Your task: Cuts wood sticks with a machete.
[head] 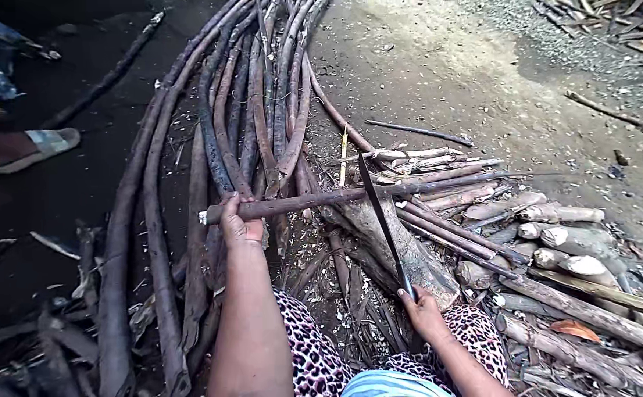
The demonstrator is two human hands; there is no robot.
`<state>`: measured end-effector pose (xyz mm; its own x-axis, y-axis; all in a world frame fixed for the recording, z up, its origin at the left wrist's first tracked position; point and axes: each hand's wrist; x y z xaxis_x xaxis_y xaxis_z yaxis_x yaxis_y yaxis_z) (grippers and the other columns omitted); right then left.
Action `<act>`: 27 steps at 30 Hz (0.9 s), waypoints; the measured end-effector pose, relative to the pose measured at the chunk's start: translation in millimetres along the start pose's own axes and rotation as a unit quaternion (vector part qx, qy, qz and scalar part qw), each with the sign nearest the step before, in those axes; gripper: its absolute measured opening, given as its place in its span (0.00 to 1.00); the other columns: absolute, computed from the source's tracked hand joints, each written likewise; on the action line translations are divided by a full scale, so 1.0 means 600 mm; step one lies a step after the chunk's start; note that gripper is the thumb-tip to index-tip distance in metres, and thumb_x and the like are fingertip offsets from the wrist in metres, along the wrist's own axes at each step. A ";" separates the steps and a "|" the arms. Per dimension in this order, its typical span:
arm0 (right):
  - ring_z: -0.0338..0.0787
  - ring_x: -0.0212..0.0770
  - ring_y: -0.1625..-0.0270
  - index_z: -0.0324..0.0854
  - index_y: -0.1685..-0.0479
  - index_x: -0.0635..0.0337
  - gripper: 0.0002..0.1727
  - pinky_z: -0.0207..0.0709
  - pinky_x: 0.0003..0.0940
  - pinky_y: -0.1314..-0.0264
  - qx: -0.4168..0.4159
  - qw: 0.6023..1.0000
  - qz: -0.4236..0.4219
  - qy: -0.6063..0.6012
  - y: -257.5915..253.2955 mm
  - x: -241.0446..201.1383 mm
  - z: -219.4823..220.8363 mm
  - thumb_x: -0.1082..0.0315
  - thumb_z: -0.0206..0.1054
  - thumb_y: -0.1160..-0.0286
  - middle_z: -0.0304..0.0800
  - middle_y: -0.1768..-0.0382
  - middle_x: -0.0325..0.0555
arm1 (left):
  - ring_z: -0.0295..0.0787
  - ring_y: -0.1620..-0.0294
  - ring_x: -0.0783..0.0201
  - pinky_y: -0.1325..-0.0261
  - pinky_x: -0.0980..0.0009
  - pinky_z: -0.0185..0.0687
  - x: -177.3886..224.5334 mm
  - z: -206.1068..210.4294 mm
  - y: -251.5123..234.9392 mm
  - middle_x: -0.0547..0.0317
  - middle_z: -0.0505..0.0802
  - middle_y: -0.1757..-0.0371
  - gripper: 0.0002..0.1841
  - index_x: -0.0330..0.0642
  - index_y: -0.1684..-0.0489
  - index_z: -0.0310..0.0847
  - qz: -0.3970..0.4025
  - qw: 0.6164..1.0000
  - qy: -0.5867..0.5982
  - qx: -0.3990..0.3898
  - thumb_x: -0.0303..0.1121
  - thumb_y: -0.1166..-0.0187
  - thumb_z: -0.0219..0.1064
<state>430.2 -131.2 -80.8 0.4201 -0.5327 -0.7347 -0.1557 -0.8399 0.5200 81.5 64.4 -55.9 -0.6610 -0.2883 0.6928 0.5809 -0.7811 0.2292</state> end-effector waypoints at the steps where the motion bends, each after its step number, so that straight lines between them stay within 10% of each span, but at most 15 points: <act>1: 0.81 0.40 0.79 0.80 0.43 0.68 0.18 0.82 0.41 0.69 0.001 1.000 0.003 -0.004 -0.001 -0.003 0.004 0.59 0.60 0.09 0.82 0.73 0.49 | 0.85 0.67 0.67 0.50 0.64 0.87 -0.001 -0.004 0.000 0.66 0.83 0.70 0.05 0.50 0.55 0.73 -0.008 0.999 0.011 0.032 0.27 0.13 0.56; 5: 0.78 0.35 0.86 0.79 0.47 0.66 0.16 0.81 0.34 0.79 -0.003 0.998 -0.022 -0.063 0.009 -0.054 -0.015 0.59 0.57 0.08 0.78 0.80 0.42 | 0.82 0.72 0.67 0.58 0.65 0.87 -0.010 -0.026 -0.003 0.66 0.80 0.73 0.01 0.52 0.53 0.72 0.012 0.991 -0.020 0.131 0.34 0.09 0.59; 9: 0.77 0.27 0.86 0.80 0.50 0.67 0.15 0.78 0.26 0.82 0.052 0.965 -0.234 -0.109 0.028 -0.168 -0.069 0.62 0.55 0.11 0.78 0.82 0.34 | 0.81 0.73 0.67 0.59 0.67 0.86 -0.010 -0.022 0.005 0.65 0.79 0.73 0.03 0.51 0.56 0.73 0.032 0.989 -0.043 0.141 0.30 0.11 0.61; 14: 0.81 0.26 0.79 0.78 0.48 0.59 0.13 0.82 0.29 0.78 0.142 0.771 -0.594 -0.179 0.054 -0.367 -0.158 0.59 0.54 0.07 0.83 0.77 0.27 | 0.83 0.73 0.65 0.58 0.64 0.89 -0.011 -0.023 -0.005 0.64 0.81 0.73 0.03 0.48 0.54 0.75 0.075 0.992 -0.039 0.090 0.26 0.12 0.60; 18: 0.81 0.36 0.85 0.65 0.67 0.55 0.12 0.87 0.41 0.80 0.260 0.616 -0.705 -0.234 0.038 -0.509 -0.182 0.68 0.45 0.11 0.74 0.85 0.33 | 0.83 0.72 0.65 0.57 0.64 0.89 -0.011 -0.023 -0.008 0.64 0.81 0.73 0.03 0.48 0.53 0.75 0.074 0.993 -0.037 0.088 0.26 0.12 0.60; 20: 0.77 0.35 0.86 0.64 0.62 0.61 0.12 0.82 0.40 0.82 0.296 0.667 -0.658 -0.184 0.004 -0.445 -0.137 0.65 0.42 0.08 0.71 0.85 0.36 | 0.84 0.72 0.65 0.56 0.65 0.89 -0.008 -0.021 -0.006 0.64 0.81 0.72 0.03 0.47 0.53 0.76 0.075 0.993 -0.040 0.082 0.26 0.12 0.60; 22: 0.79 0.41 0.84 0.71 0.54 0.70 0.17 0.80 0.41 0.80 0.284 0.828 -0.482 -0.023 -0.051 -0.247 -0.047 0.62 0.47 0.10 0.77 0.82 0.46 | 0.83 0.72 0.66 0.56 0.65 0.89 -0.005 -0.019 -0.009 0.64 0.81 0.72 0.03 0.46 0.51 0.76 0.074 0.993 -0.046 0.079 0.27 0.11 0.59; 24: 0.91 0.58 0.59 0.75 0.36 0.73 0.24 0.84 0.56 0.48 0.120 0.967 -0.173 0.146 -0.077 -0.076 0.023 0.57 0.51 0.08 0.88 0.62 0.63 | 0.83 0.72 0.67 0.55 0.65 0.88 -0.008 -0.021 -0.008 0.65 0.81 0.72 0.04 0.47 0.49 0.75 0.058 0.994 -0.047 0.080 0.27 0.10 0.58; 27: 0.89 0.60 0.38 0.74 0.29 0.70 0.26 0.76 0.58 0.29 -0.045 0.981 0.065 0.175 -0.096 -0.036 0.042 0.54 0.52 0.06 0.87 0.42 0.67 | 0.80 0.72 0.70 0.55 0.68 0.86 -0.013 -0.012 -0.007 0.68 0.79 0.72 0.06 0.50 0.50 0.75 0.029 0.998 -0.039 0.049 0.26 0.11 0.55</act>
<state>407.6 -73.7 -105.7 0.6861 -0.5524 -0.4735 -0.1550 -0.7468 0.6467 80.4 66.1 -67.3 -0.5876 -0.2845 0.7575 0.6634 -0.7054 0.2496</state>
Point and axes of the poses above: each hand's wrist, its own y-axis away from the middle knuckle, its own z-axis out of the palm, x = y × z
